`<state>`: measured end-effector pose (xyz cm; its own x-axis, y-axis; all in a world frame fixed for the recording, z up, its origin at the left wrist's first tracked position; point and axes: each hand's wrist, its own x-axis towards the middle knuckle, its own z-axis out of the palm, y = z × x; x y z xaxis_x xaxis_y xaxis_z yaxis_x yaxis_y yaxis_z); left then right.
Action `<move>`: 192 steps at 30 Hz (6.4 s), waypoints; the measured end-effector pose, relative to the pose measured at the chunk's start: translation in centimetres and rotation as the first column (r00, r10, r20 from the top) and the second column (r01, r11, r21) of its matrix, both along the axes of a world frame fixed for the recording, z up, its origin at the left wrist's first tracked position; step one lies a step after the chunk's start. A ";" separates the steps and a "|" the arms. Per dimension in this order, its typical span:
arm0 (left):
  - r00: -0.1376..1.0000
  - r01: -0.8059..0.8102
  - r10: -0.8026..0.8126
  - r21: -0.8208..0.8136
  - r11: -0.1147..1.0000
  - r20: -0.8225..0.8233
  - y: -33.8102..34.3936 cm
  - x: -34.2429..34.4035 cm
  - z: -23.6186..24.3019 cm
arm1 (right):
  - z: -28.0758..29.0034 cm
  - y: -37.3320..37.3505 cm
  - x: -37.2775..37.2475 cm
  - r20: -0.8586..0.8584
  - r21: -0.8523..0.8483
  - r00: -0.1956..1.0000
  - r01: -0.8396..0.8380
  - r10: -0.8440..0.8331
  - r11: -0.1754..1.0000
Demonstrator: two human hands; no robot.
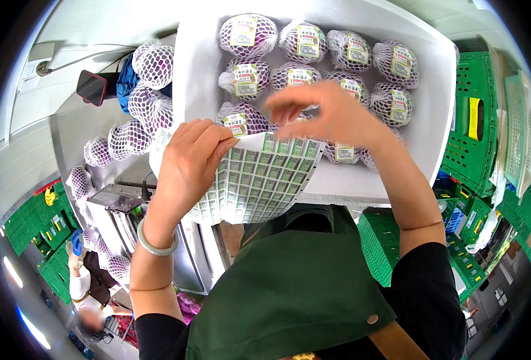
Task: The person applies small paper labels to mesh bags of purple cabbages, then places the labeled bags into a white bin. The person also uses a plastic wrap machine to seal additional mesh bags and stacks them in the bin.
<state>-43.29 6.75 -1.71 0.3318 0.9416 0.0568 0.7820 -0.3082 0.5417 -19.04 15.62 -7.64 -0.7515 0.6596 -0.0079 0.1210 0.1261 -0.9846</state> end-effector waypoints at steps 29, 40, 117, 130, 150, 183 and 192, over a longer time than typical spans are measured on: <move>0.991 -0.125 0.123 -0.042 0.991 -0.048 -1.7 -3.4 -0.1 | -8.4 10.2 -7.2 0.262 0.287 0.884 0.312 -0.387 0.906; 0.986 -0.140 0.130 0.102 0.985 0.102 -0.7 -2.7 -0.8 | 0.2 -2.8 -5.4 0.053 -0.051 0.998 0.049 -0.046 0.998; 0.973 -0.229 0.223 -0.111 0.967 -0.062 -11.3 -5.4 3.8 | -6.8 1.5 -11.3 0.055 0.740 0.915 0.231 -0.399 0.632; 0.645 -0.762 0.760 -0.002 0.647 0.079 -17.7 -11.0 11.1 | -7.0 1.9 -9.1 0.201 0.756 0.939 0.033 -0.280 0.654; 0.302 -0.702 0.438 -0.114 0.703 0.847 0.0 5.4 10.0 | 7.0 -6.0 12.1 -0.350 -0.460 0.842 0.226 -0.409 0.858; -0.142 -0.805 0.881 -0.571 0.162 0.450 -17.9 -14.9 -7.5 | 19.0 -0.2 36.5 -0.034 0.878 0.192 0.474 -0.981 0.063; -0.629 -0.568 0.702 -0.814 -0.122 0.333 -15.1 -26.8 -12.1 | 8.7 -8.3 -20.6 0.271 0.541 0.962 -0.171 0.022 0.823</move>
